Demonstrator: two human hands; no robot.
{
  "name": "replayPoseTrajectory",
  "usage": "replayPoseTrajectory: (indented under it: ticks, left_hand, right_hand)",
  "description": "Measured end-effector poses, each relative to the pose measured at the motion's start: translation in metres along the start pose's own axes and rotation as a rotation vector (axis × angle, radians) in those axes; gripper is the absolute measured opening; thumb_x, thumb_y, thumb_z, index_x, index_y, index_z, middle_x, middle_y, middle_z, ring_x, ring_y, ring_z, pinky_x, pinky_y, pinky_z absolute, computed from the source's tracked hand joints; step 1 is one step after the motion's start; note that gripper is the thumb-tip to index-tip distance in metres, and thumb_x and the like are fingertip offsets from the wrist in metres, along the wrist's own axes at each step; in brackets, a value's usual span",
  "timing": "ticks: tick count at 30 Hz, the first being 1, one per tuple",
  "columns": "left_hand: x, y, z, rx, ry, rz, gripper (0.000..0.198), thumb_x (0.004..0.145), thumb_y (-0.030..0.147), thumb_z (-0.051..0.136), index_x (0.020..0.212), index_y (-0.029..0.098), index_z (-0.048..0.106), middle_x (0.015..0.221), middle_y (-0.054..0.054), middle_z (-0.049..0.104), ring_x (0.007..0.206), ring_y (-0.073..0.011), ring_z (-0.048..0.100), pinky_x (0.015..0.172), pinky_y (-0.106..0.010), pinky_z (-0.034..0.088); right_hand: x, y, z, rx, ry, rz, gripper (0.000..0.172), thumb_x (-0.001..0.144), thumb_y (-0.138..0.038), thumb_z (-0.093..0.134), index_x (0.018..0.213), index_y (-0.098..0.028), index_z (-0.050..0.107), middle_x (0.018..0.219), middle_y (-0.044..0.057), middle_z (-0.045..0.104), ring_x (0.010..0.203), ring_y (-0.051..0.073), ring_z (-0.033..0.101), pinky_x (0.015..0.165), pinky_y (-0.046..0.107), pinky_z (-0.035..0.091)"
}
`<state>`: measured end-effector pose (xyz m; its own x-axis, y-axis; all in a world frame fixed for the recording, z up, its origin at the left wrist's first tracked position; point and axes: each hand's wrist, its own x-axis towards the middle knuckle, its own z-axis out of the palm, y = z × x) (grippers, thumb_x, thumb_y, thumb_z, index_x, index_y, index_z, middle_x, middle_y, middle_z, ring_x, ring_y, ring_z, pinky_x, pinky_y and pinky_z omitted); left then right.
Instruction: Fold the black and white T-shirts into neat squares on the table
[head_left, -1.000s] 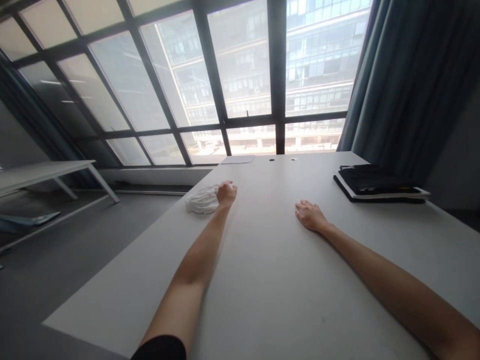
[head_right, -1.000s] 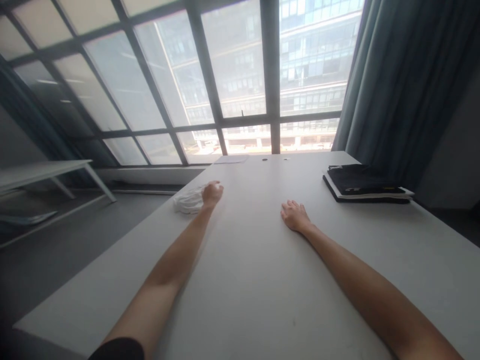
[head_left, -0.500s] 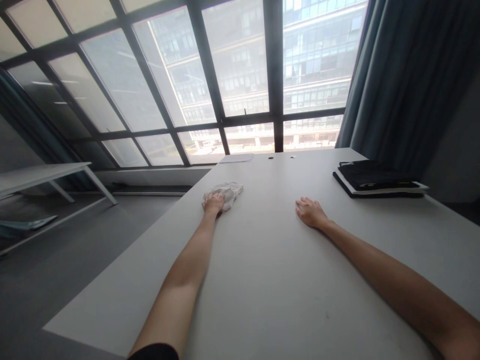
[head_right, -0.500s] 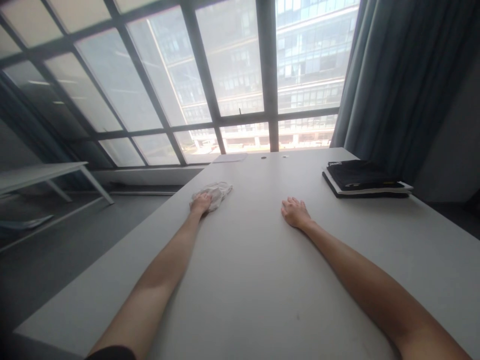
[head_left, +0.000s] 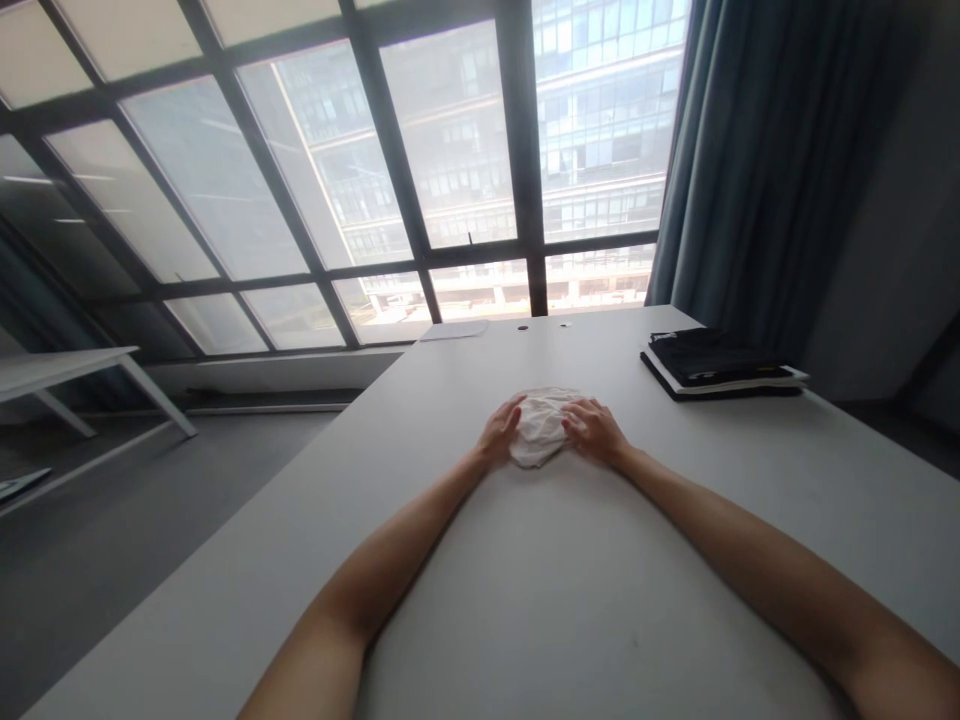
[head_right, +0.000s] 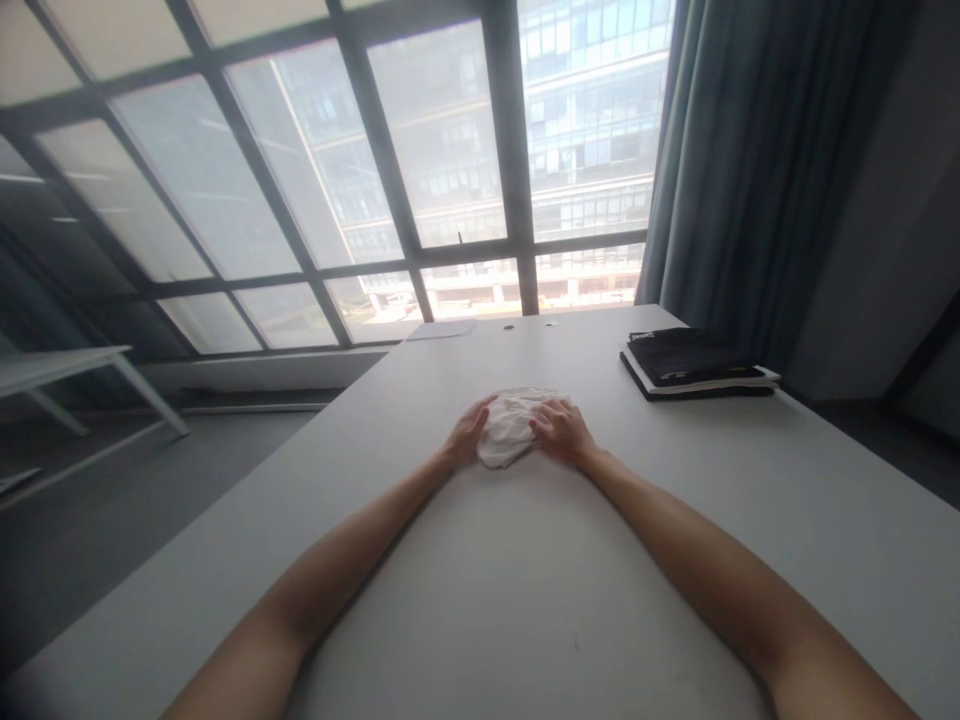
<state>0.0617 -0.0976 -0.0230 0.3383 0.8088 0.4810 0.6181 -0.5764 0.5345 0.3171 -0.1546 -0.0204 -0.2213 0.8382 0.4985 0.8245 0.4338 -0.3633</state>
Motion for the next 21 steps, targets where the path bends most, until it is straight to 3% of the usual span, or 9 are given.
replayPoseTrajectory:
  ticks: [2,4,7,9,11,14,16,21]
  left_hand:
    - [0.004,-0.010,-0.011,-0.008,0.122,-0.095,0.049,0.107,0.038,0.025,0.138,0.019,0.058,0.141,-0.010,0.060,0.130,-0.0208,0.055,0.112,-0.038,0.041]
    - [0.008,-0.022,-0.021,0.015,0.186,-0.180,0.046,0.105,0.037,0.031,0.132,0.015,0.062,0.133,-0.013,0.064,0.123,-0.0221,0.060,0.108,-0.038,0.044]
    - [0.008,-0.033,-0.025,0.042,0.121,-0.217,0.036,0.100,0.036,0.045,0.119,0.018,0.070,0.117,-0.011,0.073,0.111,-0.0247,0.067,0.101,-0.040,0.049]
    - [0.004,-0.032,-0.023,0.052,0.063,-0.200,0.030,0.098,0.036,0.052,0.114,0.022,0.073,0.112,-0.009,0.075,0.110,-0.0257,0.068,0.101,-0.041,0.049]
    - [0.000,-0.027,-0.019,0.056,0.018,-0.159,0.028,0.093,0.035,0.059,0.116,0.025,0.073,0.112,-0.006,0.076,0.112,-0.0258,0.068,0.105,-0.040,0.046]
    - [-0.003,-0.019,-0.019,0.024,-0.034,-0.080,0.040,0.087,0.032,0.068,0.127,0.027,0.068,0.109,-0.003,0.076,0.107,-0.0226,0.069,0.104,-0.036,0.047]
    - [-0.003,-0.016,-0.020,-0.036,-0.043,-0.047,0.043,0.086,0.032,0.068,0.129,0.026,0.067,0.103,-0.003,0.077,0.098,-0.0202,0.071,0.099,-0.034,0.051]
    - [0.002,-0.021,-0.023,-0.146,0.046,-0.105,0.024,0.086,0.031,0.066,0.104,0.019,0.077,0.093,-0.005,0.077,0.086,-0.0198,0.071,0.086,-0.032,0.056]
  right_hand:
    - [-0.001,-0.002,0.002,0.009,-0.063,-0.059,0.047,0.097,-0.051,0.051,0.130,-0.021,0.065,0.136,0.010,0.062,0.127,0.028,0.050,0.108,0.042,0.036]
    - [0.000,-0.001,0.004,0.007,-0.073,-0.078,0.045,0.095,-0.049,0.055,0.129,-0.021,0.066,0.136,0.010,0.062,0.126,0.027,0.051,0.108,0.042,0.036]
    - [0.001,0.002,0.005,0.025,-0.055,-0.064,0.034,0.099,-0.039,0.048,0.118,-0.023,0.072,0.133,0.007,0.065,0.123,0.025,0.055,0.108,0.039,0.038]
    - [0.003,0.004,0.005,0.070,-0.007,-0.050,0.036,0.101,-0.036,0.042,0.114,-0.023,0.074,0.129,0.007,0.068,0.120,0.023,0.057,0.107,0.038,0.039]
    - [0.005,0.007,0.004,0.127,0.069,-0.012,0.038,0.102,-0.037,0.040,0.111,-0.021,0.074,0.122,0.008,0.071,0.116,0.024,0.059,0.105,0.037,0.041]
    - [0.007,0.010,0.002,0.215,0.154,0.073,0.041,0.102,-0.040,0.037,0.106,-0.021,0.074,0.115,0.010,0.073,0.112,0.024,0.061,0.102,0.036,0.044]
    - [0.007,0.012,0.002,0.282,0.182,0.114,0.042,0.101,-0.041,0.037,0.108,-0.021,0.073,0.116,0.010,0.073,0.112,0.025,0.061,0.101,0.037,0.045]
    - [0.007,0.018,0.005,0.457,0.273,0.214,0.047,0.098,-0.051,0.038,0.107,-0.019,0.072,0.105,0.010,0.076,0.097,0.025,0.065,0.089,0.036,0.050]
